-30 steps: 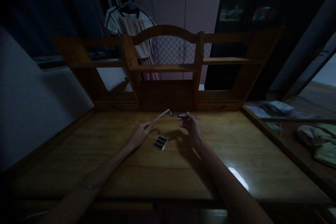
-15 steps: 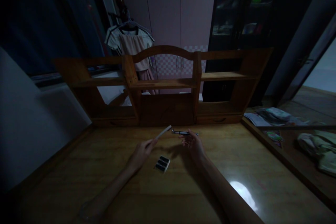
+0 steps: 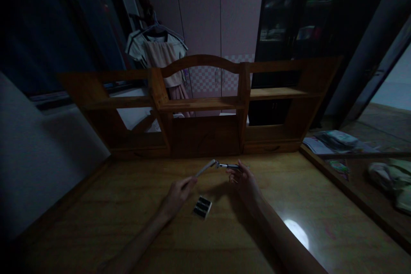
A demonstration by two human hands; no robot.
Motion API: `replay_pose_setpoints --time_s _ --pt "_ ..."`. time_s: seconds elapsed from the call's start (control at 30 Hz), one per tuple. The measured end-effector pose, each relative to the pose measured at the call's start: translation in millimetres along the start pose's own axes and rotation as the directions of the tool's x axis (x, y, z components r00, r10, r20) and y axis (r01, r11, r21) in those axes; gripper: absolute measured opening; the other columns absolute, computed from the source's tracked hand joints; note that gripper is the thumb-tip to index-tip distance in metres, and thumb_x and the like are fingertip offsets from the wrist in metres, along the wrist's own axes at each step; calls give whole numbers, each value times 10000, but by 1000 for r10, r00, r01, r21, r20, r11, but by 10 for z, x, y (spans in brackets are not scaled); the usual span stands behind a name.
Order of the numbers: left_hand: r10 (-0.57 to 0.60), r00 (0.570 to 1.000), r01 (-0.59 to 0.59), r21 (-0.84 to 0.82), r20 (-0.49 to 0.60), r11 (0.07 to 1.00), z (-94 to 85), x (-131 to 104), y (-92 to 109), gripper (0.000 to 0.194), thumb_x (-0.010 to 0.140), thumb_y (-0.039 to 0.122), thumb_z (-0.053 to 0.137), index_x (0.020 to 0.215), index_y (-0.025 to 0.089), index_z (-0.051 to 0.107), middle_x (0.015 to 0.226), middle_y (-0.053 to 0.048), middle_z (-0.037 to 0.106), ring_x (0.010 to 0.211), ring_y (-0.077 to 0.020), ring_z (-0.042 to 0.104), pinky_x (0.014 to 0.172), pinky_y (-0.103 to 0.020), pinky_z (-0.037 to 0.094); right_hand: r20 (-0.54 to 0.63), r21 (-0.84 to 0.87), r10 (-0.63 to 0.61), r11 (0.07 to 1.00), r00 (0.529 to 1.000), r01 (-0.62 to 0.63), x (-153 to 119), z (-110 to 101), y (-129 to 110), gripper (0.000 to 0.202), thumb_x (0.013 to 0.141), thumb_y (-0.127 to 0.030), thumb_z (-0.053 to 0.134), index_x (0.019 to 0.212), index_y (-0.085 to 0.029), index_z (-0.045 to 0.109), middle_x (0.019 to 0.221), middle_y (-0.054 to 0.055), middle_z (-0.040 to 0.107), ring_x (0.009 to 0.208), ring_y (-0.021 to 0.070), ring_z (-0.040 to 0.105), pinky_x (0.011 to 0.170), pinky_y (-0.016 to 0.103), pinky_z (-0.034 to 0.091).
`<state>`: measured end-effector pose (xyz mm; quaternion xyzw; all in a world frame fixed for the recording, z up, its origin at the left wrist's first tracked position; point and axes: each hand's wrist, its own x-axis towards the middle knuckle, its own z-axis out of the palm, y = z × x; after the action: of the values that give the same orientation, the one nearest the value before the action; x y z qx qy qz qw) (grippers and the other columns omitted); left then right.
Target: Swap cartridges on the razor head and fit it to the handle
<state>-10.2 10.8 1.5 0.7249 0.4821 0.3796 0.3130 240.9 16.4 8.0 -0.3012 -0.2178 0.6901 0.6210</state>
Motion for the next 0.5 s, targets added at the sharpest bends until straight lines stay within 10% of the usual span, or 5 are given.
replay_pose_setpoints --time_s 0.5 --pt "-25 999 25 12 -22 1000 53 7 9 469 902 506 397 821 128 664 713 -23 615 659 -155 524 609 -234 345 32 75 43 996 999 -45 -1 -10 30 111 835 -281 630 769 -192 624 773 62 711 573 139 627 582 245 527"
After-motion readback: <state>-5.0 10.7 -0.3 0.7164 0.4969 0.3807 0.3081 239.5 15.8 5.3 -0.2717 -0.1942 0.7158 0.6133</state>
